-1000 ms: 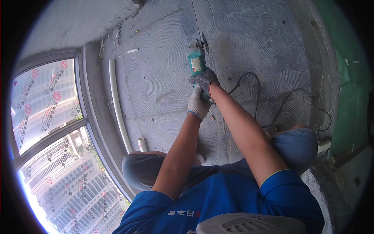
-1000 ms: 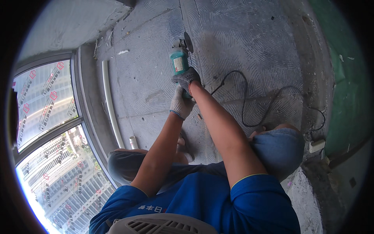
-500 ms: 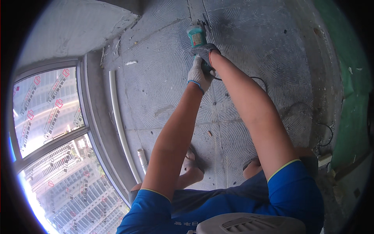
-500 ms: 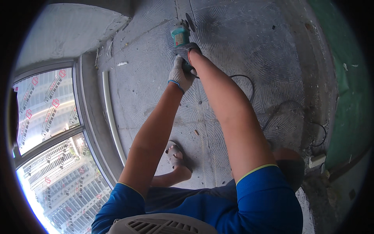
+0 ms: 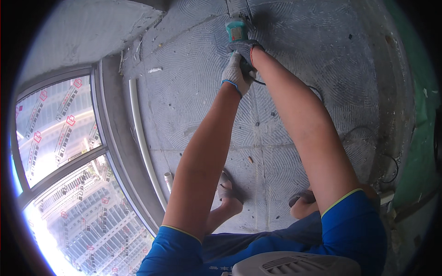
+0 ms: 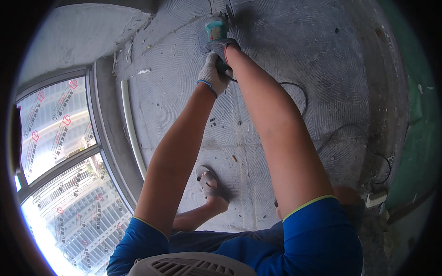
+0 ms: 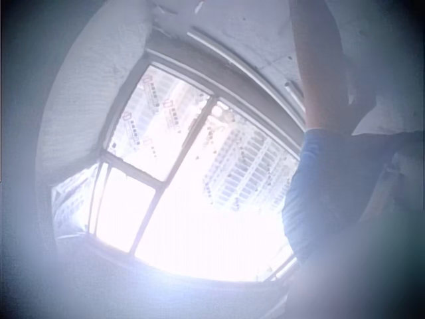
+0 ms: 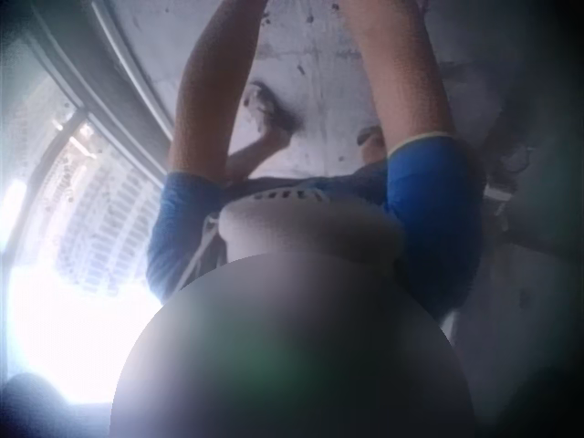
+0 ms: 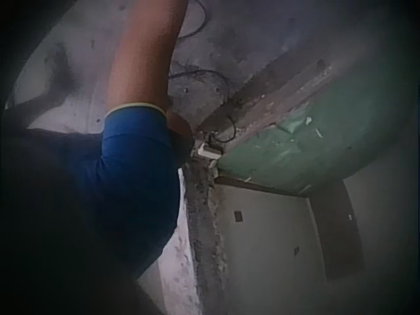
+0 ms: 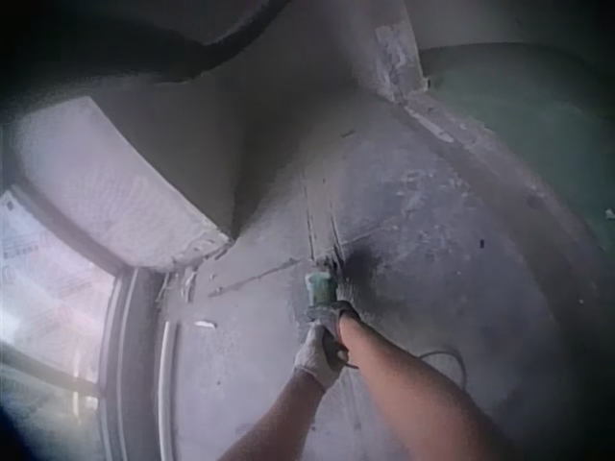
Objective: Using an angle grinder to smooth or cut into a concrete or tiled floor surface during renovation.
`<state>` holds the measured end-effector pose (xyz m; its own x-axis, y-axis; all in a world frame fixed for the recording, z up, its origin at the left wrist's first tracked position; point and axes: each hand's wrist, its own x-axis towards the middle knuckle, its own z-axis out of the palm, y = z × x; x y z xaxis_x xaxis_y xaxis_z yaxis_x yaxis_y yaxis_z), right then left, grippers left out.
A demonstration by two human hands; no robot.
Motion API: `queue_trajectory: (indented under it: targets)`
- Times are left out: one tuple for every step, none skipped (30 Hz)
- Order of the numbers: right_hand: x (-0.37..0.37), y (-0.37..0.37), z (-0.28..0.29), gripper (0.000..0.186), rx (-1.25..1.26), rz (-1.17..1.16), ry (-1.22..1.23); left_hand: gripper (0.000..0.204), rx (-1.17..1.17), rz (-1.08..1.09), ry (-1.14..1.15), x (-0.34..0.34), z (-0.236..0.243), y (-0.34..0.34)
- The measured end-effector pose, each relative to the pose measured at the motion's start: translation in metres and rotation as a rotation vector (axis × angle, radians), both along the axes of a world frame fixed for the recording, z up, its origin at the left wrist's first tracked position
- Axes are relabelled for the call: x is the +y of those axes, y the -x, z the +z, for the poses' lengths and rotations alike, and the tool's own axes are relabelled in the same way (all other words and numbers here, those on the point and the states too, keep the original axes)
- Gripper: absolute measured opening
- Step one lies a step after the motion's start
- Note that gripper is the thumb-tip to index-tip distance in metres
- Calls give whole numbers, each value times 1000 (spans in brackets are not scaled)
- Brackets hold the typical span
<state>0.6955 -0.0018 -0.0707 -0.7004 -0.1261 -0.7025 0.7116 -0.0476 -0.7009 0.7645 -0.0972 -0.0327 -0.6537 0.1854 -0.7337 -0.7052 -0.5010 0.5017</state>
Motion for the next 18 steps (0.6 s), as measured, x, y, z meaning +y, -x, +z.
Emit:
queue_trajectory:
  targets:
    - [1, 2, -2, 58, 13, 17, -12, 26, -5, 3, 2, 0, -2, 1]
    - [1, 3, -3, 59, 27, 33, -25, 26, -31, 6, 8, 0, -4, 3]
    - [0, 1, -6, 59, 21, 34, -24, 27, -56, 9, 15, 0, -6, 3]
    - [-2, -5, 0, 59, 5, -8, -30, 27, -64, 14, 20, -3, -7, 1]
    - [-5, -9, 5, 60, -12, -51, -35, 27, -49, 13, 13, -7, -8, -1]
    - [-9, -9, 1, 60, -19, -47, -29, 27, -34, 11, 8, -10, -9, -2]
    - [-5, -7, -4, 60, 11, -18, -62, 27, -39, 7, 3, -6, -10, -3]
    - [-2, -6, -9, 60, 43, 12, -94, 27, -58, 10, 47, -2, -9, -2]
    - [-1, -5, -14, 60, 39, 9, -97, 27, -77, 12, 91, 2, -9, -3]
    - [-2, -4, -17, 58, 25, -31, -55, 27, -78, 9, 94, 2, -9, -3]
    - [-3, -4, -20, 56, 11, -71, -13, 27, -59, 1, 99, 2, -9, -3]
    - [-5, -5, -23, 56, 11, -75, -11, 27, -40, -8, 105, 2, -8, -3]
    - [-6, -7, -25, 55, 16, -86, -7, 27, -39, -13, 106, 2, -8, -4]
    - [-6, -9, -28, 54, 21, -96, -4, 28, -63, -4, 141, 4, -8, -6]
    - [-5, -10, -31, 54, 21, -103, -4, 28, -87, 4, 175, 5, -8, -7]
    - [-7, -12, -31, 52, -6, -117, 37, 28, -86, 0, 179, 5, -9, -10]
    - [-7, -14, -32, 50, -33, -131, 78, 28, -81, 1, 167, 5, -9, -12]
    - [-7, -15, -33, 50, -34, -136, 80, 29, -75, 2, 154, 6, -9, -13]
